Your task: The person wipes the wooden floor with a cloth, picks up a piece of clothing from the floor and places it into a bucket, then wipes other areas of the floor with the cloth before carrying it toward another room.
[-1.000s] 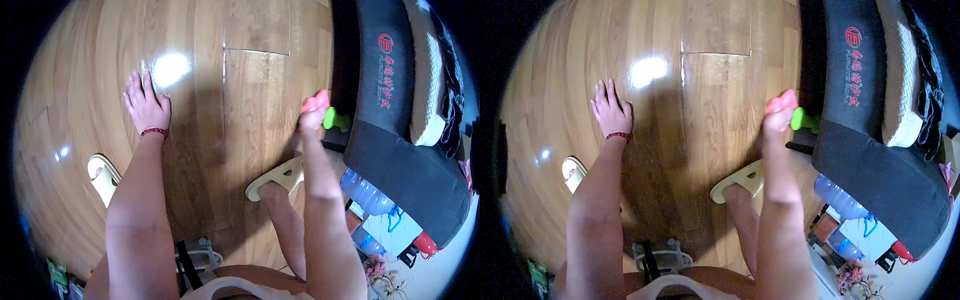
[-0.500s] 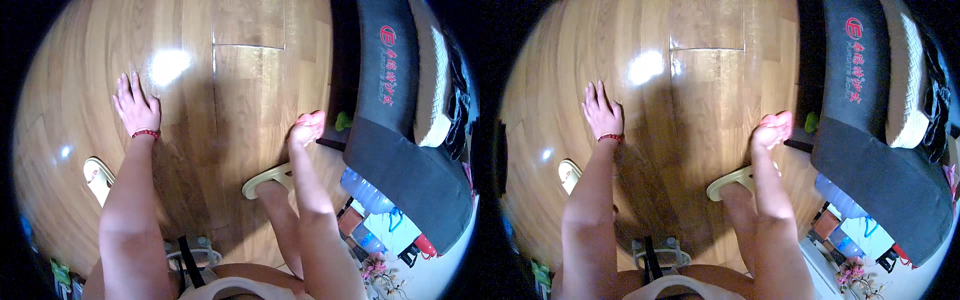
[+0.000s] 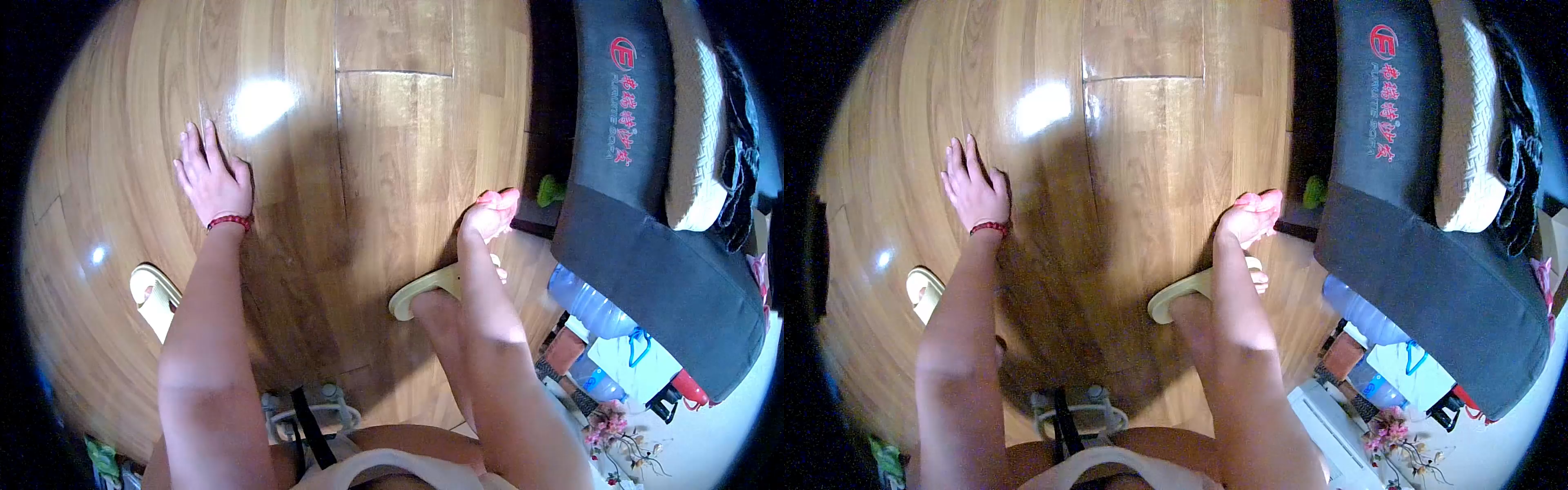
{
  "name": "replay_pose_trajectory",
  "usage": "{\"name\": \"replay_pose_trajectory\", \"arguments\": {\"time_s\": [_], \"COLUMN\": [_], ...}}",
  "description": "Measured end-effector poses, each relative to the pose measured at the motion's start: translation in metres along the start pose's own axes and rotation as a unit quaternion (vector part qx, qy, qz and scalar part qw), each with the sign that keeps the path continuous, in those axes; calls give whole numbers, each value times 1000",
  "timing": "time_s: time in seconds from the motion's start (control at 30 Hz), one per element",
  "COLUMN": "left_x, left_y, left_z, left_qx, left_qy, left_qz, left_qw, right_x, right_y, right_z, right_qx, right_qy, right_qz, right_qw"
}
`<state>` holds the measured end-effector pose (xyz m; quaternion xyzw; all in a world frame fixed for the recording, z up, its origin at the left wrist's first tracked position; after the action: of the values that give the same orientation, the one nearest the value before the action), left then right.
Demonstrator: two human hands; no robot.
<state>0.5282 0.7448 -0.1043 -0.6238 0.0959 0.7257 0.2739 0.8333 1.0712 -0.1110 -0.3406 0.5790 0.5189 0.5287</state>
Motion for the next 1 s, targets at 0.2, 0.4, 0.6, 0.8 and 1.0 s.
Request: {"name": "replay_pose_trajectory", "arguments": {"time_s": [0.2,0.4,0.6,0.8,1.0], "left_x": [-1,-1,4,-1,0], "left_y": [-6,-3,3,-2,-1], "left_z": [0,0,0,0,-1], "left_qx": [20,30,22,18,21], "left_qy": [-29,-14,9,6,10], "left_qz": [-9,8,29,9,6], "left_qw": [999,999,999,1000,1000], "right_x": [-5,-24,-13,6,-33], "right_y": [33,17,31,92,87], "right_z": [-108,-143,-11,-126,-260], "right_qx": [62,-300,-101,-74,-487], "right_qy": [-67,273,74,178,278], "right_qz": [103,-30,132,194,39], "right_qw": [990,914,983,962,827]}}
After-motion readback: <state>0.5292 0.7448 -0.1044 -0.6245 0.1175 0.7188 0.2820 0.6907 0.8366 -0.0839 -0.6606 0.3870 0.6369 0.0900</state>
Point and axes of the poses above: each hand's wrist, its own z-axis towards the middle knuckle, its own x-axis out of the palm, y = z × x, the point moved 1 cm from there along z, towards the middle knuckle, and after that the axes turned 10 degrees about x, right-handed, at the moved point
